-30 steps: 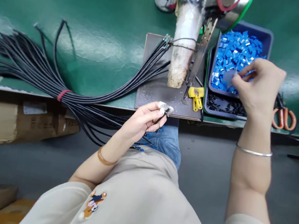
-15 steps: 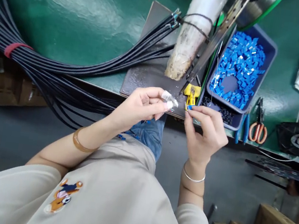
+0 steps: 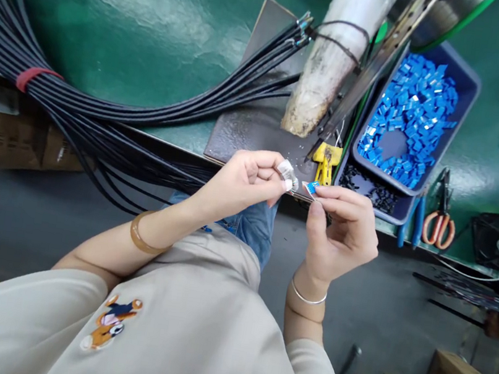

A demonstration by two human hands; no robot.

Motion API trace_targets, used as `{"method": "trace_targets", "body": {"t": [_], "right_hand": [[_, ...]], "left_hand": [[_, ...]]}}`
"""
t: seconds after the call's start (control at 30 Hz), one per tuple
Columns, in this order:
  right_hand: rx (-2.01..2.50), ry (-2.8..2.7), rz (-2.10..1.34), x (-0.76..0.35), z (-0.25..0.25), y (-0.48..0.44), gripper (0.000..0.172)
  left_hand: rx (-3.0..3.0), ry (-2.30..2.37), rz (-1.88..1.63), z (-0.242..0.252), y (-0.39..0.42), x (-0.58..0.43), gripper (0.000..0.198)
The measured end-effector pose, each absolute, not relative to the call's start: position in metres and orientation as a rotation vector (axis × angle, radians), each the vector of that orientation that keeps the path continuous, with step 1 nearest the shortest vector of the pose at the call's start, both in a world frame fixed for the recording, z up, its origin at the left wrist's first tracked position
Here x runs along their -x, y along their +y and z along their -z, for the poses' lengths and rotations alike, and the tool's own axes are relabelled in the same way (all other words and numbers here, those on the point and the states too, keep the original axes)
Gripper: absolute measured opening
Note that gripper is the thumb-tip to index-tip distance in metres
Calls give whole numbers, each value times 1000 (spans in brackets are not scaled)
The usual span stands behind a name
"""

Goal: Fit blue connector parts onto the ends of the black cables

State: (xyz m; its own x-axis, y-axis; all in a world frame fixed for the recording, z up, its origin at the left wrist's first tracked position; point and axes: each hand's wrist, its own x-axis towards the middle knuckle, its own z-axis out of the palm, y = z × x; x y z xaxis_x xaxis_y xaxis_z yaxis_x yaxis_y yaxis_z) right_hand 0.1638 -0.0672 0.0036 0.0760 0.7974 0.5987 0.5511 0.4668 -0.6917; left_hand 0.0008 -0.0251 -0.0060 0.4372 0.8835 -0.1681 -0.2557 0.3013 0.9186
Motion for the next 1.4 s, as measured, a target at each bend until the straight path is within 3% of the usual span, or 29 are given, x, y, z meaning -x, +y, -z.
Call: {"method": "trace_targets", "body": {"t": [0.3,0.53,0.83,1.17,1.4], "right_hand": [[1189,-1552,-392,-161,0,-67,13],[1244,-1753,-77,-165,6,-64,19],[1236,-1860,-27,-166,8,-65,18],[1192,-1461,-441,-158,8,-64,10],[1230,-1620,-294,-159,11,-60,9]], "left_hand": [[-973,749,-874,5,-25,-2,9],[-955,747,-843,4,-24,1,12],[-932,722,-804,6,-24,2,13],[-959,812,-888,-4,-22,-4,14],[-989,871,-935,-7,-17,-7,15]]}}
